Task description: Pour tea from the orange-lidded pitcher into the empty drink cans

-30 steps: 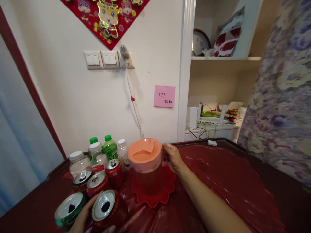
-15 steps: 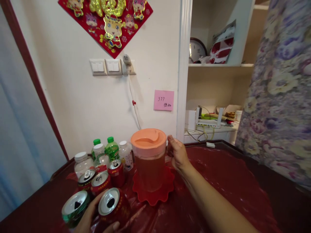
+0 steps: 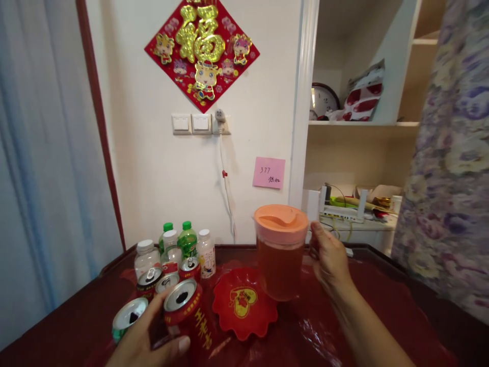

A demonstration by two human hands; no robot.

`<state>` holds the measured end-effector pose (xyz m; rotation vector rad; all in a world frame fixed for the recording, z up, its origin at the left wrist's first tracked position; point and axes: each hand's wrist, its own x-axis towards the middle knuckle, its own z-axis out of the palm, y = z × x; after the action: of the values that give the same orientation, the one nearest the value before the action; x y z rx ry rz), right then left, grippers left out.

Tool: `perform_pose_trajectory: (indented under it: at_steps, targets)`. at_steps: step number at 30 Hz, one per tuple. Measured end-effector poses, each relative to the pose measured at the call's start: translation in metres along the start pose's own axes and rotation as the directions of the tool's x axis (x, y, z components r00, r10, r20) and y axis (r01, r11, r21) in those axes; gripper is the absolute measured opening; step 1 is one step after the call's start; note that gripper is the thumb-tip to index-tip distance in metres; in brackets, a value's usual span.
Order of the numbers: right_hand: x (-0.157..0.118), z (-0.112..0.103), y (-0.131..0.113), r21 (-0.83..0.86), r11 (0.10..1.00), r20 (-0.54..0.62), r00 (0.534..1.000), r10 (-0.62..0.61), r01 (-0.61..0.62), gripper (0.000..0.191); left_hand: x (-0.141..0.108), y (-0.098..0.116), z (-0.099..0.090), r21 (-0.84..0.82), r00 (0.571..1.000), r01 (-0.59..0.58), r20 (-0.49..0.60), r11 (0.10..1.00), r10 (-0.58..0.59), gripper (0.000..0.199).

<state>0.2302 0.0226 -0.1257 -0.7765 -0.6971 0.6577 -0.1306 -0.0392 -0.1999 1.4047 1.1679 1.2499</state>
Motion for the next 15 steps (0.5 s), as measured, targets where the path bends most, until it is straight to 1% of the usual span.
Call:
perform_pose_trajectory:
  at_steps: [2, 4, 7, 9, 12, 15]
  targets:
    - [0.002, -0.008, -0.003, -0.009, 1.000, -0.036, 0.999, -0.012, 0.012, 0.060, 0.010, 0.012, 0.005, -0.023, 0.999, -0.026, 0.029, 0.999, 0.026, 0.098]
    - [0.004, -0.014, -0.006, -0.021, 1.000, -0.069, 0.997, -0.023, 0.022, 0.059, 0.021, 0.029, 0.015, -0.024, 0.997, -0.066, 0.035, 0.998, 0.067, 0.097]
    - [0.006, -0.023, -0.010, -0.041, 0.999, -0.105, 0.994, -0.038, 0.034, 0.060, 0.040, 0.055, 0.038, 0.044, 0.987, -0.117, 0.118, 0.992, 0.111, 0.093]
    - [0.006, -0.028, -0.013, -0.071, 0.996, -0.137, 0.989, -0.063, 0.053, 0.059, 0.053, 0.065, 0.055, 0.032, 0.976, -0.138, 0.173, 0.990, 0.130, 0.088]
    - [0.008, -0.036, -0.014, -0.129, 0.988, -0.164, 0.981, -0.105, 0.084, 0.056, 0.070, 0.063, 0.078, -0.002, 0.958, -0.150, 0.245, 0.989, 0.146, 0.078]
    - [0.010, -0.043, -0.012, -0.194, 0.977, -0.158, 0.980, -0.122, 0.090, 0.050, 0.083, 0.049, 0.093, 0.023, 0.957, -0.179, 0.237, 0.984, 0.169, 0.073]
